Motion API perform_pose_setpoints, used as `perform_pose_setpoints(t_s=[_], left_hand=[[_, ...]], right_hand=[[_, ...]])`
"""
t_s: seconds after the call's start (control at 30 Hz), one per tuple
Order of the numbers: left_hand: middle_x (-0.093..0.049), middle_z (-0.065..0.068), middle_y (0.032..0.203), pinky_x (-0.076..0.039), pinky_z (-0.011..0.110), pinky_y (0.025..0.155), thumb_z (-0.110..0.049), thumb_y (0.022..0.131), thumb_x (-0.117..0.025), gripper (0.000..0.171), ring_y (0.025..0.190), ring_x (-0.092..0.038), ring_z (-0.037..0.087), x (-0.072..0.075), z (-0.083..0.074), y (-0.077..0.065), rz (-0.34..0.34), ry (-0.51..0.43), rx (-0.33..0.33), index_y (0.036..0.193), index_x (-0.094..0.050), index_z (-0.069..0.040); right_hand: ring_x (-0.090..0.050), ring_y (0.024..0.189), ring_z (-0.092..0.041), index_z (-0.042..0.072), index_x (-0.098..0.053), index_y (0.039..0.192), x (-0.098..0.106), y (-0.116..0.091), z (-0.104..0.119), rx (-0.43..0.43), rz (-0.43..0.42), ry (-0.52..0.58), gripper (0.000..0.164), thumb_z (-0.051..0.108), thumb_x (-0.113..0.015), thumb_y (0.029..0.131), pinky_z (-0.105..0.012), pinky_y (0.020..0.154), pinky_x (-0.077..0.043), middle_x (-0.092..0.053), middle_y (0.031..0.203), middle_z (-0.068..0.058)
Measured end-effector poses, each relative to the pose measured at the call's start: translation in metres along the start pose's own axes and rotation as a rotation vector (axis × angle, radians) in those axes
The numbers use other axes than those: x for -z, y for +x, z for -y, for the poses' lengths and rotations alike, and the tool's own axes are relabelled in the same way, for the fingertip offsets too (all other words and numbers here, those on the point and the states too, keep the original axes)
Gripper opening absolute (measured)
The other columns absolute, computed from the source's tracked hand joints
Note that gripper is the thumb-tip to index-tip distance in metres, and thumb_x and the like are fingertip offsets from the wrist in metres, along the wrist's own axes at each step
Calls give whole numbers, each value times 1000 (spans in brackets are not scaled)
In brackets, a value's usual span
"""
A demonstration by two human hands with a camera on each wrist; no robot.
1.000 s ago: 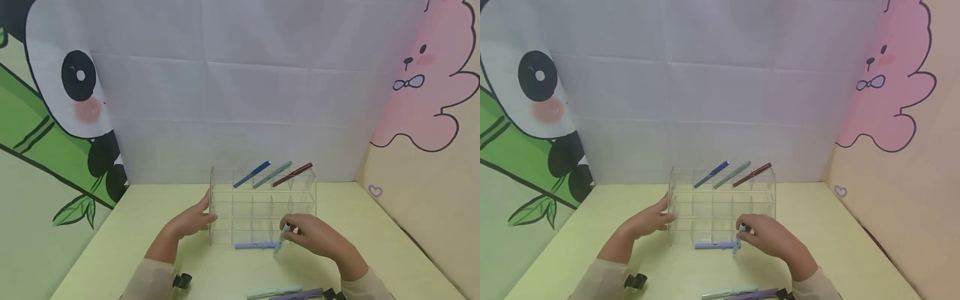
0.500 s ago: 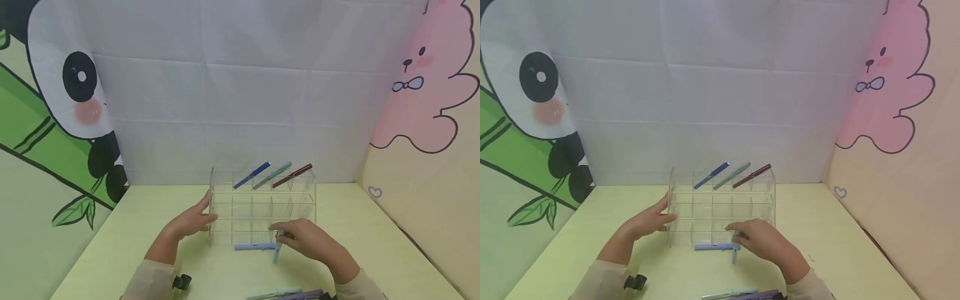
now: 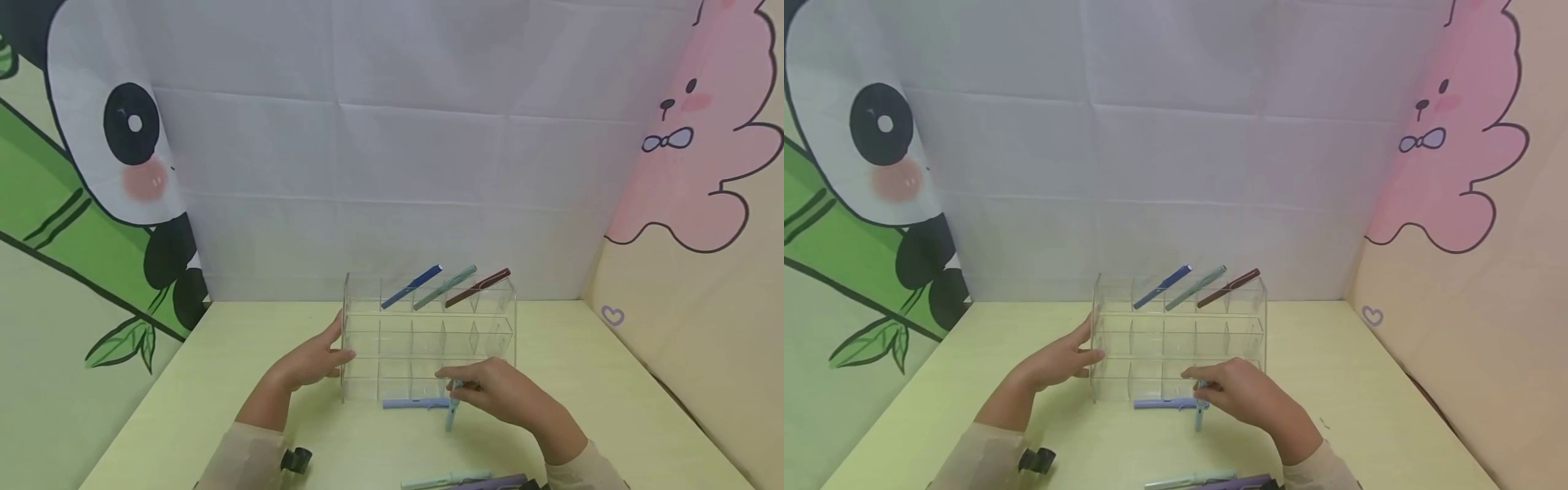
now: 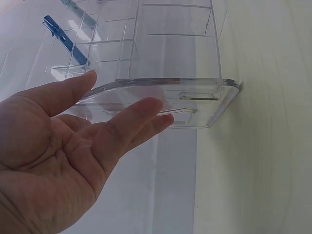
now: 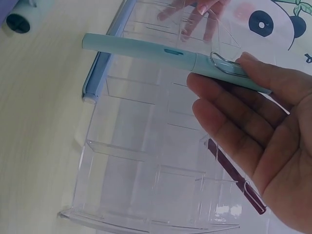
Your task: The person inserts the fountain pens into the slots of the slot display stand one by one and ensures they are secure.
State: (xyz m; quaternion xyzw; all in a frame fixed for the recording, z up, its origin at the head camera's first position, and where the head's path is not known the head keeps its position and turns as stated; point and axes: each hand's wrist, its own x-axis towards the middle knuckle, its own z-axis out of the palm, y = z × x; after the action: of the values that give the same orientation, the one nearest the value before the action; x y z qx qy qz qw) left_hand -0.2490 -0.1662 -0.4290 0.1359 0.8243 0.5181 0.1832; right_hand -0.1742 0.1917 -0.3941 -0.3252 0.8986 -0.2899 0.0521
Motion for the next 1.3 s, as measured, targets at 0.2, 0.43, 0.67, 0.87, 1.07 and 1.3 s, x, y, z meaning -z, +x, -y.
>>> perform_pose_setpoints(t_s=[0.2,0.43,0.67,0.87,1.07,1.3], left_hand=[[1,7,166,-30,66,110,-39,96,-62,91,115,-62,44,0,1,-2,-1,-13,4,154,9,-46],[4,7,166,-31,65,109,-37,98,-60,91,116,-60,47,-1,1,-4,8,-20,-18,154,10,-44],[6,7,166,-32,65,109,-35,98,-61,91,114,-62,46,-5,1,-3,5,-21,-27,155,10,-41],[5,5,166,-33,66,107,-35,98,-61,91,114,-62,46,-4,0,2,9,-14,-23,154,10,-43],[4,6,166,-33,67,106,-35,98,-61,91,114,-62,46,0,0,2,-3,-5,-20,155,9,-44],[10,5,166,-37,65,105,-34,98,-61,91,117,-59,48,-1,0,1,9,-8,-34,154,10,-44]], right_hand=[[-67,89,2,26,-63,133,1,0,1,20,8,14,35,31,-61,98,-20,70,-54,-73,107,9],[-67,91,0,25,-62,134,0,1,1,26,13,3,36,30,-60,99,-22,73,-55,-73,107,9],[-66,90,-3,21,-52,138,4,3,-4,-9,-21,-13,38,26,-57,101,-26,76,-55,-71,102,10],[-68,85,-8,17,-44,130,21,10,-6,-26,-175,150,32,29,-55,102,-30,76,-56,-72,100,4],[-72,92,-25,10,-39,129,30,33,-2,83,-412,375,33,17,-56,101,-35,77,-60,-69,111,-16],[-72,88,-19,4,-42,133,26,54,-2,156,-742,554,36,13,-56,101,-37,71,-61,-67,110,-27]])
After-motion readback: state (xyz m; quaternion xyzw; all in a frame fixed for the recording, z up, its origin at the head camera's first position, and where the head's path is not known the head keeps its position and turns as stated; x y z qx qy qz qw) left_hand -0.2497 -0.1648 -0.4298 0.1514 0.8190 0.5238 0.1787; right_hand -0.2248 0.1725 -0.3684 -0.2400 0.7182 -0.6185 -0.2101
